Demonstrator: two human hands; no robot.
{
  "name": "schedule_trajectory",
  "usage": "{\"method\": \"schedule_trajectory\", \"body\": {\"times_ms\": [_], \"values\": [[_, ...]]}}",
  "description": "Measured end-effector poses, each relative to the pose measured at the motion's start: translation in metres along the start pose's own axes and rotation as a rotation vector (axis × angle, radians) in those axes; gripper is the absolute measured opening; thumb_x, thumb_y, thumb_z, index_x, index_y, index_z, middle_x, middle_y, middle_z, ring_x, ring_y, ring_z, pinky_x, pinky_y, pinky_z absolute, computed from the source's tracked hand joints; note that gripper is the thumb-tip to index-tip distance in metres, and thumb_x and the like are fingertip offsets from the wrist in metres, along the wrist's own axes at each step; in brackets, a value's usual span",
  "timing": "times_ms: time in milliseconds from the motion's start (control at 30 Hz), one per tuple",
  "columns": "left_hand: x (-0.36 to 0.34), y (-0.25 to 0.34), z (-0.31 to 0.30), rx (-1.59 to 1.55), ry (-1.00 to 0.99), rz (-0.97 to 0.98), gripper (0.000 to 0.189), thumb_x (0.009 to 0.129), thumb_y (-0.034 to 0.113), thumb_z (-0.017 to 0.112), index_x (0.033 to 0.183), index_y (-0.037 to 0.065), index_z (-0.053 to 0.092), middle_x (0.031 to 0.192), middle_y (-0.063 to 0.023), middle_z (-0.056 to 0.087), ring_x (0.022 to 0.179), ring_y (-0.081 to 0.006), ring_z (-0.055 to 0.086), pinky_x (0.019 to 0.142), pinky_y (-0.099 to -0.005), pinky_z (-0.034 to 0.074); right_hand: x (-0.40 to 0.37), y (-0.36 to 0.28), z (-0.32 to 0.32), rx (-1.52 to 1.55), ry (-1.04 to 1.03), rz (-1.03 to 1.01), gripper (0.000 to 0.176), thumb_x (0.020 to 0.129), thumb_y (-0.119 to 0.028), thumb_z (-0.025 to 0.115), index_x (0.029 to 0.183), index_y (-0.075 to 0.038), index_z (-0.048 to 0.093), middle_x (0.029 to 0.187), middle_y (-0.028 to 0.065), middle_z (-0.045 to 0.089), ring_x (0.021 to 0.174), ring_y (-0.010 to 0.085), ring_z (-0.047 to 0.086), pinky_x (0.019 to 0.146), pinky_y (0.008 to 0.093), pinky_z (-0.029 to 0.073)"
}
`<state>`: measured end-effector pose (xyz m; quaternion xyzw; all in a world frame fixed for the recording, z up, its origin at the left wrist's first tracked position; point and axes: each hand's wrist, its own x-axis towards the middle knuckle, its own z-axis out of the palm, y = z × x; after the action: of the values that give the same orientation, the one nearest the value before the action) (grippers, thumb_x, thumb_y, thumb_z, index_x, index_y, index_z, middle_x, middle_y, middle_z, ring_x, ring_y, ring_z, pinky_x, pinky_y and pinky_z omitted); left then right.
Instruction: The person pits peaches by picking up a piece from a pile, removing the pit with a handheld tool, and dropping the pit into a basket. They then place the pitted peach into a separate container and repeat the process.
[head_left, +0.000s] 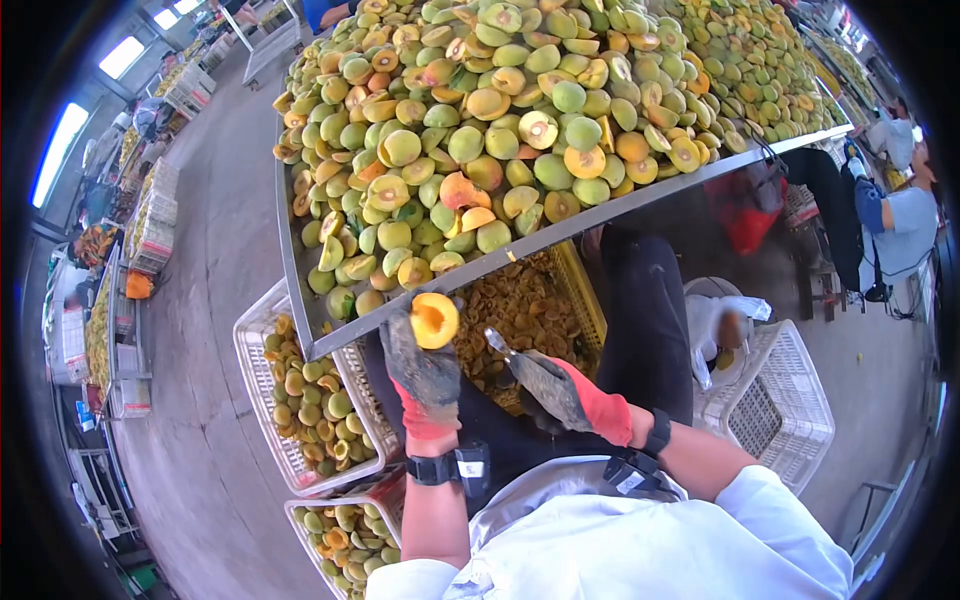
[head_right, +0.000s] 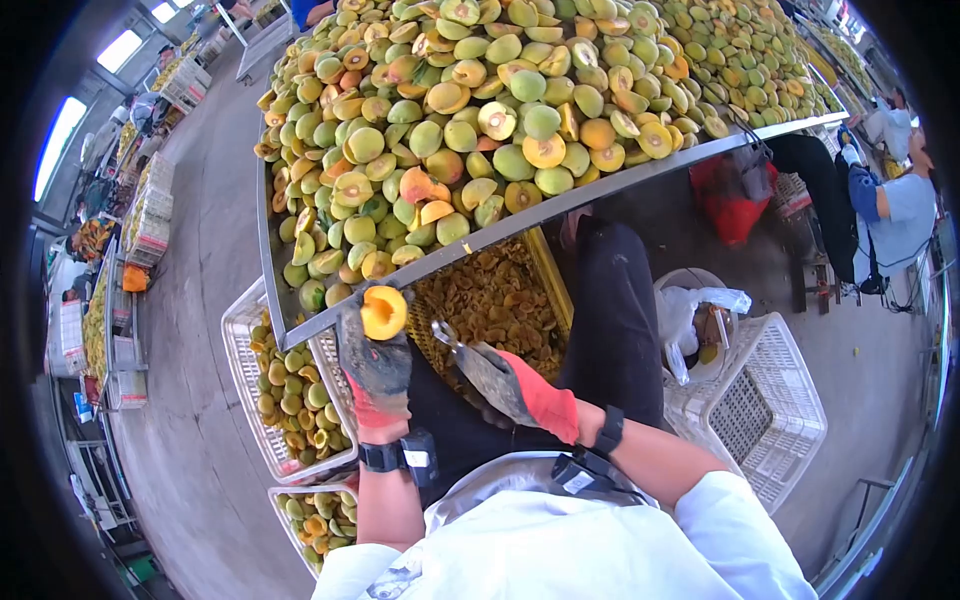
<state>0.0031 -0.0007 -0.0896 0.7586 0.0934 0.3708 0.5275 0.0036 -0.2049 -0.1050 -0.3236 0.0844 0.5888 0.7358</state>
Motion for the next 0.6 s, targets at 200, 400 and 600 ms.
{"method": "schedule_trajectory", "body": {"times_ms": [200, 400, 600], "values": [[-0.021, 0.038, 0.003, -0.834, -0.193, -0.738, 0.058, 0.081, 0.020, 0.065, 0.131, 0.003, 0.041, 0.120, -0.0126, 0.054, 0.107, -0.0243, 0.057, 0.091, -0.0330, 0.048, 0.006, -0.026, 0.046, -0.315, 0.309, -0.388, 0.032, 0.095, -0.040, 0.054, 0.112, -0.013, 0.053, 0.070, 0.0004, 0.060, 0.042, 0.0086, 0.049, 0.035, 0.0206, 0.035], [-0.027, 0.019, -0.015, -0.622, -0.363, -0.815, 0.049, 0.080, 0.013, 0.063, 0.125, 0.003, 0.050, 0.109, -0.0074, 0.059, 0.097, -0.0173, 0.061, 0.082, -0.0292, 0.053, 0.000, -0.027, 0.034, -0.617, 0.478, -0.386, 0.025, 0.097, -0.035, 0.051, 0.102, -0.011, 0.056, 0.073, -0.0045, 0.054, 0.058, 0.0061, 0.053, 0.048, 0.0220, 0.039], [-0.031, 0.033, -0.012, -0.534, -0.346, -0.808, 0.040, 0.085, 0.018, 0.062, 0.121, 0.004, 0.051, 0.108, -0.0060, 0.059, 0.092, -0.0146, 0.060, 0.074, -0.0244, 0.052, 0.003, -0.007, 0.019, -1.243, 0.341, -0.817, 0.015, 0.088, -0.004, 0.060, 0.102, -0.004, 0.054, 0.085, 0.0126, 0.060, 0.074, 0.0278, 0.060, 0.065, 0.0319, 0.047]]}}
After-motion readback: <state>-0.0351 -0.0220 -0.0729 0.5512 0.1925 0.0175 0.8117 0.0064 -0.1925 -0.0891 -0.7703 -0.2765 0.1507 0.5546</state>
